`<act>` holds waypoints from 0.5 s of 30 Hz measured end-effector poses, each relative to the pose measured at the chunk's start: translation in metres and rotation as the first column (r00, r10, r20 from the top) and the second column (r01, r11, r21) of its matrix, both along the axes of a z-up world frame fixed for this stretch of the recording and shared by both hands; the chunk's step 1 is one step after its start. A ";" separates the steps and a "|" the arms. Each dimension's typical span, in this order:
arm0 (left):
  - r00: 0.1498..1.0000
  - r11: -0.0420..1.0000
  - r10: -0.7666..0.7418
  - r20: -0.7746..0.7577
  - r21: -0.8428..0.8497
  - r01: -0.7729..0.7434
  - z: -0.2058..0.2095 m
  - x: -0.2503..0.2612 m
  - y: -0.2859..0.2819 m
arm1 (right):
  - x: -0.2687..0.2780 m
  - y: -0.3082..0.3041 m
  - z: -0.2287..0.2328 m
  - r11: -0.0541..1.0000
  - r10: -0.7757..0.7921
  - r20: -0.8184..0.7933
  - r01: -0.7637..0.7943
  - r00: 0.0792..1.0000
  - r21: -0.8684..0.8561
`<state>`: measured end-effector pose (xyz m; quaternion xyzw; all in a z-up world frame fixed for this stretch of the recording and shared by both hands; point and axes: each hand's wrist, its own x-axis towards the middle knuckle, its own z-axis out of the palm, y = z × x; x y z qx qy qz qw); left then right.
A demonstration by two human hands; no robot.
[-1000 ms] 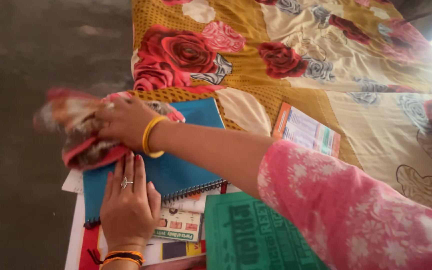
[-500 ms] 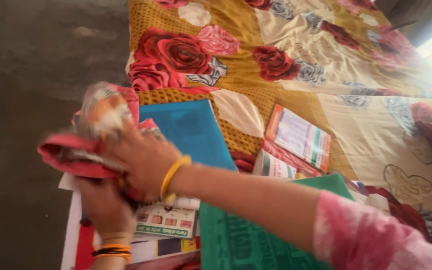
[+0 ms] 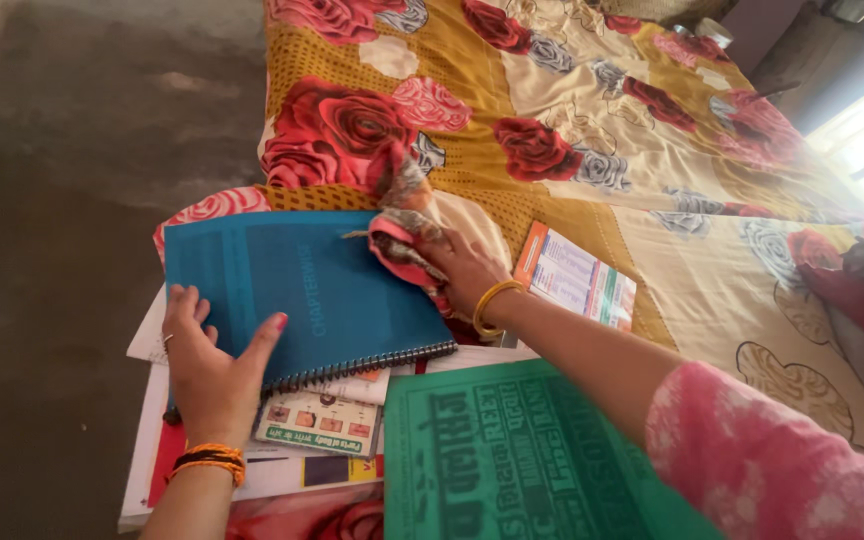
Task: The person wipes the covers of several spiral-bound notebooks using a patterned cloth. The person wipes a blue notebook repeatedly, then a green notebook, and places the blue notebook on a nearby shelf.
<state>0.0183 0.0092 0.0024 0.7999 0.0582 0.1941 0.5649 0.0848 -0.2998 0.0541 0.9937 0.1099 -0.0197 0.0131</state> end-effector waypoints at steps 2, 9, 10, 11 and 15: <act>0.999 0.995 0.021 -0.027 0.100 -0.018 0.008 0.000 0.000 | 0.006 0.000 0.001 0.993 -0.122 0.029 0.122 0.992 -0.003; 0.993 0.953 0.047 -0.106 0.302 -0.013 0.019 -0.008 -0.004 | 0.019 0.027 -0.025 0.961 0.277 0.320 -0.265 0.906 -0.083; 0.995 0.950 0.047 -0.088 0.313 -0.018 0.021 -0.008 -0.005 | 0.021 0.024 -0.029 0.937 0.345 0.238 -0.319 0.908 -0.145; 0.994 0.954 0.044 -0.097 0.298 -0.013 0.021 -0.007 -0.007 | 0.023 0.020 -0.032 0.937 0.340 0.284 -0.298 0.896 -0.182; 0.992 0.958 0.048 -0.115 0.286 -0.013 0.013 -0.008 -0.006 | 0.042 0.005 -0.028 0.927 0.322 0.344 -0.221 0.882 -0.302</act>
